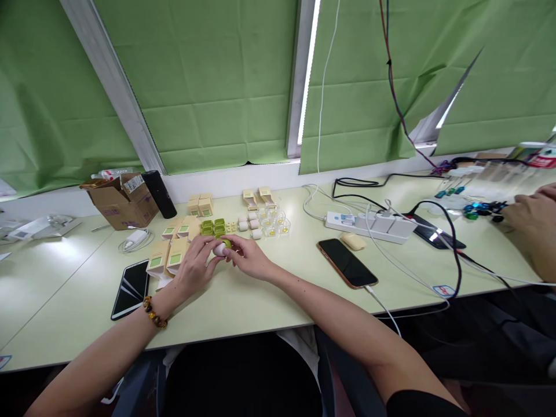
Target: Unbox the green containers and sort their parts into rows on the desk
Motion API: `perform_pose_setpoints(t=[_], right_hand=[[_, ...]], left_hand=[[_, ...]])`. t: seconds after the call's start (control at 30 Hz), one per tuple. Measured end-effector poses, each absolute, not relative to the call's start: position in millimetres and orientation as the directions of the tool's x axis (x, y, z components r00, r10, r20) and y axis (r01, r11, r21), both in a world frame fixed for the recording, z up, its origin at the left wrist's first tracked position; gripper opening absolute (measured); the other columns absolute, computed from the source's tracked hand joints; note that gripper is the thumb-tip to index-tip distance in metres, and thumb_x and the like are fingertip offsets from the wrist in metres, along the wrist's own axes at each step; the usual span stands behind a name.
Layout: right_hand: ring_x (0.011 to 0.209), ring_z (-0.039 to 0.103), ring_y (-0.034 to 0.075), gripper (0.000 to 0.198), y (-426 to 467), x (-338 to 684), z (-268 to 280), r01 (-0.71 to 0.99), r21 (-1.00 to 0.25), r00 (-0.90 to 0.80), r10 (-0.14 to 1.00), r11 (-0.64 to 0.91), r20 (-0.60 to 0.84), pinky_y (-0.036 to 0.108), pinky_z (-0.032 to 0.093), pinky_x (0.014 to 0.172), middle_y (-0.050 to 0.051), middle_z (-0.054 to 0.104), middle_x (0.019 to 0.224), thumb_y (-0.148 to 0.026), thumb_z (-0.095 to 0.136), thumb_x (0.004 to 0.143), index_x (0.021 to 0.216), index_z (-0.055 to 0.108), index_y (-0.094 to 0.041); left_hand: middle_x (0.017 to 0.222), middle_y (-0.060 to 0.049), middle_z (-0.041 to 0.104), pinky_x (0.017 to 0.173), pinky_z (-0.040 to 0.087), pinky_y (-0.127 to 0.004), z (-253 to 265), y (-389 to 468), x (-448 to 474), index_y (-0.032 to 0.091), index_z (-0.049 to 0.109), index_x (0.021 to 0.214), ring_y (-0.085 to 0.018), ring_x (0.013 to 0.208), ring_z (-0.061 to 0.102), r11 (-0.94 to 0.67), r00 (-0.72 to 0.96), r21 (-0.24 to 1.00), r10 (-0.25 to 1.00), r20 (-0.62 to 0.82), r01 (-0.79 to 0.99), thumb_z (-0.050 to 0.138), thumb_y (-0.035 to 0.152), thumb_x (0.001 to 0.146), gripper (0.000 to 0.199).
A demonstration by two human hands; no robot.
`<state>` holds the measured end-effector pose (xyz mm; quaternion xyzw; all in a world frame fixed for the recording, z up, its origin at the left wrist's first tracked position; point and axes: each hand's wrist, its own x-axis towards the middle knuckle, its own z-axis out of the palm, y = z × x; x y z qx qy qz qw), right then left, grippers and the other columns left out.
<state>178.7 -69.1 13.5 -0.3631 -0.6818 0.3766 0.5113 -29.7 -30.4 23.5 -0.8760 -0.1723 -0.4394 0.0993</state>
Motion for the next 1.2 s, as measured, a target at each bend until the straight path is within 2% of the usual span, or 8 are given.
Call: perform_pose_setpoints(t=[0.27, 0.43, 0.53, 0.67, 0.87, 0.97, 1.2], right_hand=[[0.067, 0.062, 0.014, 0.038, -74.5, 173.3, 13.1, 0.284, -0.774, -0.181, 0.824, 0.566, 0.537, 0.031, 0.055, 0.066, 0.0, 0.063, 0.081, -0.035, 0.05, 0.107, 0.14, 0.058, -0.018], [0.067, 0.061, 0.014, 0.04, -74.8, 171.5, 10.5, 0.314, -0.731, -0.18, 0.794, 0.606, 0.581, 0.033, 0.055, 0.068, 0.006, 0.069, 0.094, -0.03, 0.045, 0.107, 0.142, 0.057, -0.016], [0.069, 0.062, 0.015, 0.04, -74.7, 170.6, 9.1, 0.33, -0.708, -0.177, 0.778, 0.624, 0.603, 0.033, 0.057, 0.069, 0.007, 0.071, 0.097, -0.029, 0.043, 0.108, 0.144, 0.057, -0.018], [0.079, 0.067, 0.018, 0.041, -72.3, 169.7, 5.0, 0.367, -0.663, -0.16, 0.746, 0.653, 0.646, 0.036, 0.06, 0.078, 0.01, 0.072, 0.1, -0.027, 0.043, 0.108, 0.145, 0.059, -0.019], [0.096, 0.07, 0.021, 0.044, -67.7, 170.3, 1.6, 0.391, -0.616, -0.157, 0.709, 0.684, 0.687, 0.04, 0.061, 0.087, 0.014, 0.072, 0.118, -0.02, 0.044, 0.104, 0.145, 0.06, -0.018], [0.094, 0.069, 0.02, 0.046, -67.5, 171.7, 3.1, 0.394, -0.608, -0.17, 0.704, 0.689, 0.689, 0.039, 0.06, 0.086, 0.011, 0.072, 0.11, -0.018, 0.04, 0.103, 0.145, 0.059, -0.018], [0.073, 0.062, 0.016, 0.046, -66.4, 174.1, 6.8, 0.313, -0.689, -0.191, 0.754, 0.654, 0.629, 0.035, 0.059, 0.075, 0.004, 0.067, 0.09, -0.021, 0.038, 0.105, 0.146, 0.059, -0.019]], left_hand=[[0.122, -0.018, 0.064, 0.097, 0.059, -0.051, 24.1, -31.7, -28.4, 0.018, 0.049, 0.152, -0.031, 0.115, 0.063, -0.913, 0.612, -0.099, 0.182, 0.77, 0.396, 0.059, 0.02, 0.102, 0.051], [0.121, -0.019, 0.065, 0.095, 0.06, -0.051, 25.7, -32.6, -28.1, 0.017, 0.049, 0.152, -0.032, 0.116, 0.064, -0.897, 0.634, -0.193, 0.117, 0.764, 0.398, 0.059, 0.018, 0.102, 0.051], [0.121, -0.02, 0.065, 0.095, 0.06, -0.052, 25.8, -33.2, -27.0, 0.014, 0.047, 0.153, -0.033, 0.116, 0.063, -0.881, 0.651, -0.222, 0.12, 0.749, 0.418, 0.058, 0.018, 0.103, 0.051], [0.116, -0.019, 0.065, 0.09, 0.061, -0.05, 23.6, -32.4, -24.2, 0.013, 0.048, 0.152, -0.031, 0.11, 0.064, -0.872, 0.659, -0.234, 0.125, 0.742, 0.429, 0.054, 0.015, 0.104, 0.049], [0.114, -0.018, 0.065, 0.089, 0.061, -0.048, 18.7, -29.4, -20.6, 0.013, 0.048, 0.151, -0.031, 0.108, 0.064, -0.866, 0.635, -0.261, 0.082, 0.768, 0.428, 0.056, 0.011, 0.102, 0.05], [0.115, -0.018, 0.064, 0.089, 0.06, -0.048, 18.6, -30.2, -19.3, 0.013, 0.048, 0.151, -0.031, 0.109, 0.063, -0.863, 0.628, -0.26, 0.081, 0.774, 0.433, 0.056, 0.012, 0.102, 0.05], [0.12, -0.02, 0.062, 0.098, 0.057, -0.052, 19.6, -33.0, -17.1, 0.014, 0.048, 0.15, -0.033, 0.116, 0.062, -0.891, 0.615, -0.185, 0.124, 0.778, 0.414, 0.052, 0.014, 0.103, 0.047]])
